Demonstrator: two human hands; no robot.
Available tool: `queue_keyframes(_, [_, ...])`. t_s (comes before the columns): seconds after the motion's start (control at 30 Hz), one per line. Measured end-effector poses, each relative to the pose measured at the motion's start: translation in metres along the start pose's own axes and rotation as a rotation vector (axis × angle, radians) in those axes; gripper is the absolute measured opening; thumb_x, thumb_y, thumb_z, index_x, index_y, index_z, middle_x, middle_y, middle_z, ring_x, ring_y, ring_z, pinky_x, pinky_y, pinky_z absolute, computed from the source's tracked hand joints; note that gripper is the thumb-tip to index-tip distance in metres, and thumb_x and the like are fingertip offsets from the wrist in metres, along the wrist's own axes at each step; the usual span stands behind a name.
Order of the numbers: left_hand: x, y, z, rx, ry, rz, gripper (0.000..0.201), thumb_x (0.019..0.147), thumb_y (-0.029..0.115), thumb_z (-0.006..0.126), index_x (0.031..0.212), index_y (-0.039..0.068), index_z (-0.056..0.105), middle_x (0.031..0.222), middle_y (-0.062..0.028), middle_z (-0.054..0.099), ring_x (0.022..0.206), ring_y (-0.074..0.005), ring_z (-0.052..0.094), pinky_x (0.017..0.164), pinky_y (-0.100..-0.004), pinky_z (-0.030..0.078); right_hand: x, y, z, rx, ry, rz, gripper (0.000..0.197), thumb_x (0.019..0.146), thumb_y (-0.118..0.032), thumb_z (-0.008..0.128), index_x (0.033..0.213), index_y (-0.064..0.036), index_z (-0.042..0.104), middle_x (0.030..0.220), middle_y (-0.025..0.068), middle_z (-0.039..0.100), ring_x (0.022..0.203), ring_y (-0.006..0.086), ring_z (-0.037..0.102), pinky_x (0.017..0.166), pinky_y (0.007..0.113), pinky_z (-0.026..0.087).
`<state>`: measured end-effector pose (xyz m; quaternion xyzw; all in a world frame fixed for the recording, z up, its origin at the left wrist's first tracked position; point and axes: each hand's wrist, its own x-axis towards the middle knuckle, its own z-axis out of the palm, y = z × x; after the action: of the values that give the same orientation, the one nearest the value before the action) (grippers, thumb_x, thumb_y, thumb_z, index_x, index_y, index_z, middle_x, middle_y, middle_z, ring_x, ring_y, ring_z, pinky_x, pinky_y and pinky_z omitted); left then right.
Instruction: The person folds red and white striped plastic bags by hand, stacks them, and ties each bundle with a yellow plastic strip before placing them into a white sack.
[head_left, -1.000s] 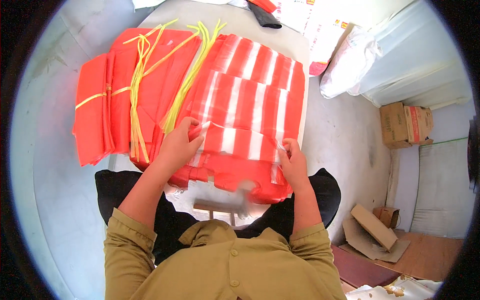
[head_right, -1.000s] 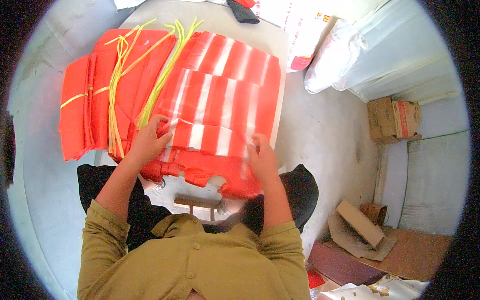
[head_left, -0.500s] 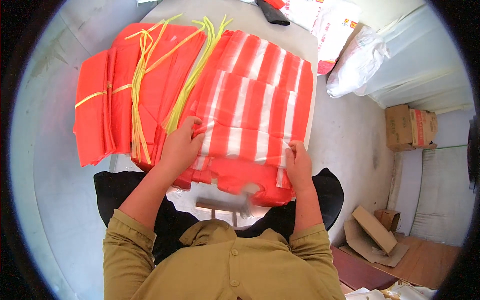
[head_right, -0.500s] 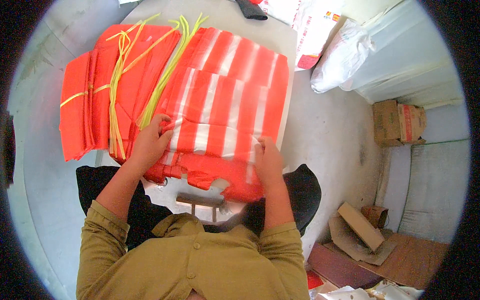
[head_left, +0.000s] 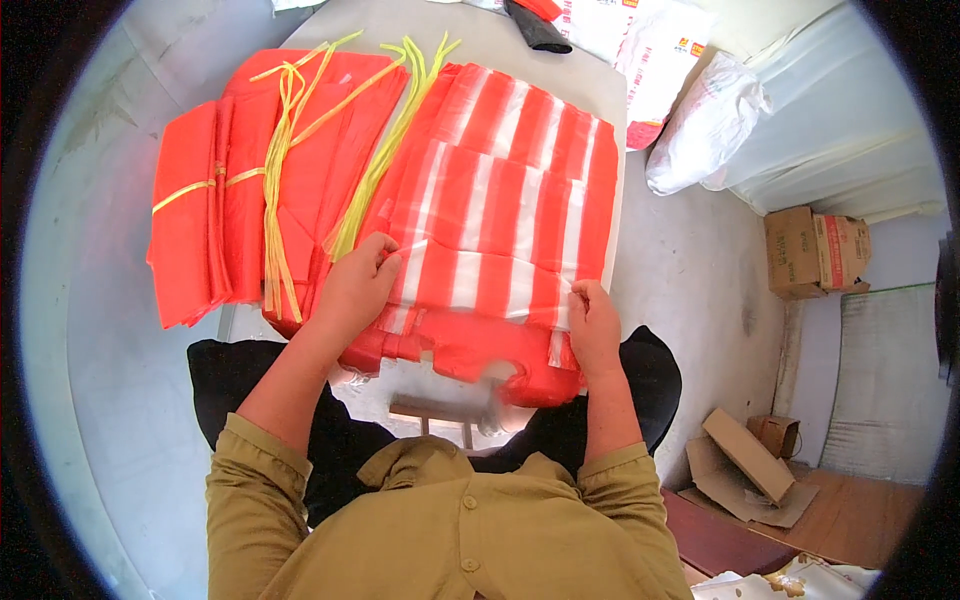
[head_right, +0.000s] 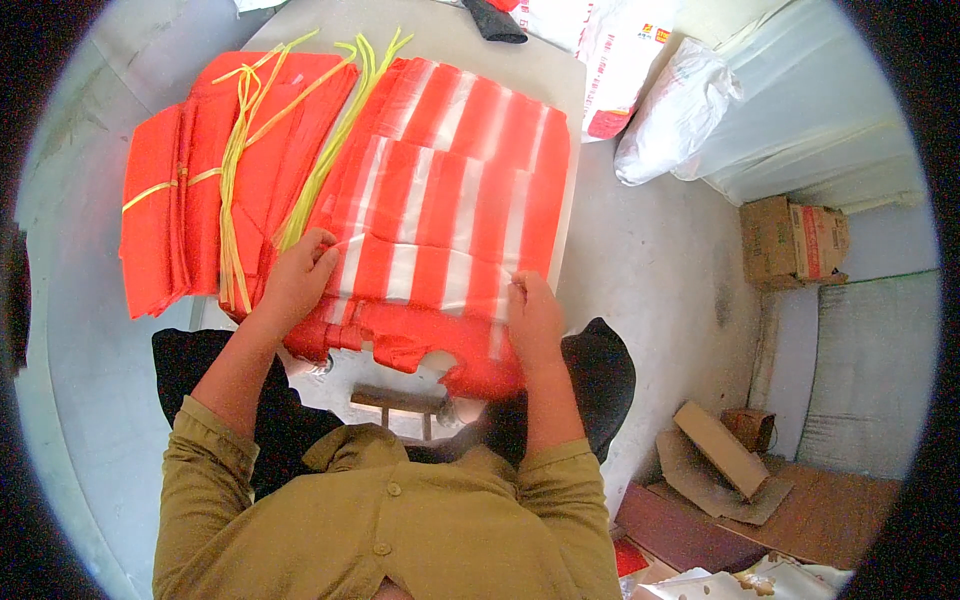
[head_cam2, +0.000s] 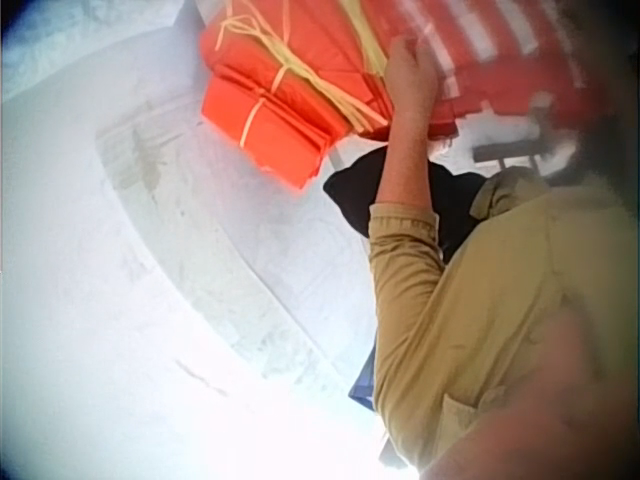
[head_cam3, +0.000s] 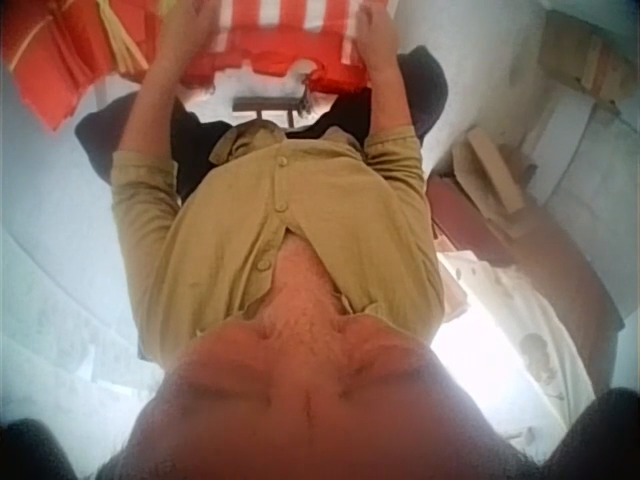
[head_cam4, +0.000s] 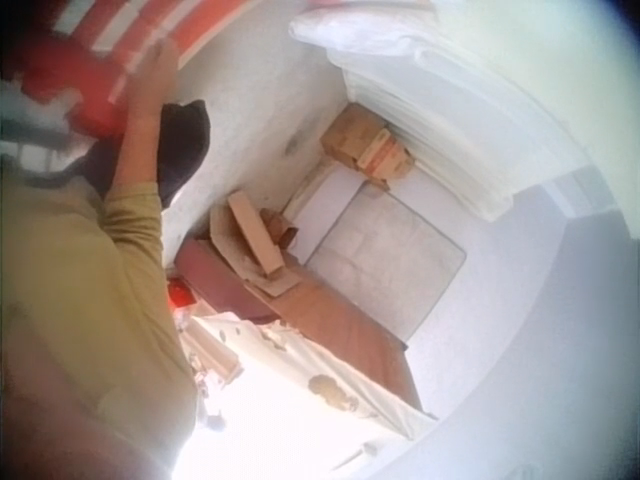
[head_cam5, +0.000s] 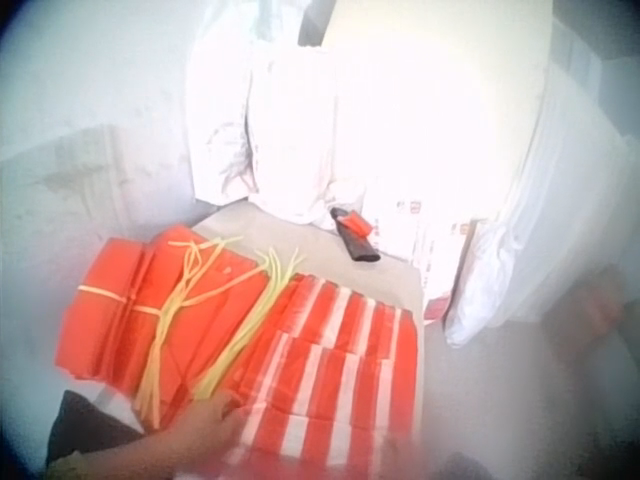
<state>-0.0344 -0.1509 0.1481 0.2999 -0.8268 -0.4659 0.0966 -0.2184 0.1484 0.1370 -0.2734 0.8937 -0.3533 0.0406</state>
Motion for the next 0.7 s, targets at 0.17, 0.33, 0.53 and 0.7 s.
queue_keyframes(0.17, [0.005,0.004,-0.003,0.039,-0.005,0.124,0.026,0.096,0.025,0.060,0.102,0.000,0.064,0.091,-0.0204,0.070,0.084,-0.0376,0.068,0.074,-0.0434,0.052,0.001,0.000,-0.002,-0.056,-0.002,0.007,0.017,0.096,-0.018,0.058,0.108,-0.0056,0.062,0.102,0.0195,0.067,0.097,0.0384,0.065,0.083,0.044,0.051])
queue_keyframes(0.33, [0.008,0.009,-0.006,0.109,-0.054,0.086,0.028,0.096,0.027,0.061,0.099,0.000,0.065,0.087,-0.0213,0.069,0.083,-0.0376,0.068,0.074,-0.0448,0.052,0.002,-0.007,-0.003,-0.053,-0.005,0.016,0.017,0.097,-0.017,0.058,0.107,-0.0036,0.061,0.097,0.0181,0.067,0.092,0.0355,0.065,0.081,0.041,0.051])
queue_keyframes(0.53, [0.000,0.032,-0.010,0.540,0.005,0.182,0.028,0.091,0.029,0.067,0.095,0.002,0.064,0.096,-0.0194,0.069,0.088,-0.0358,0.066,0.073,-0.0476,0.052,0.001,-0.020,-0.013,-0.273,-0.013,0.016,0.017,0.093,-0.015,0.063,0.105,-0.0037,0.062,0.105,0.0157,0.068,0.098,0.0343,0.064,0.084,0.041,0.051])
queue_keyframes(0.7, [-0.004,0.030,-0.001,0.650,-0.194,0.614,0.033,0.084,0.025,0.072,0.109,0.005,0.065,0.122,-0.0148,0.065,0.112,-0.0346,0.062,0.089,-0.0458,0.051,-0.003,-0.041,-0.002,-0.304,-0.049,-0.440,0.035,0.081,-0.009,0.072,0.116,-0.0053,0.064,0.127,0.0143,0.064,0.122,0.0364,0.056,0.101,0.045,0.046])
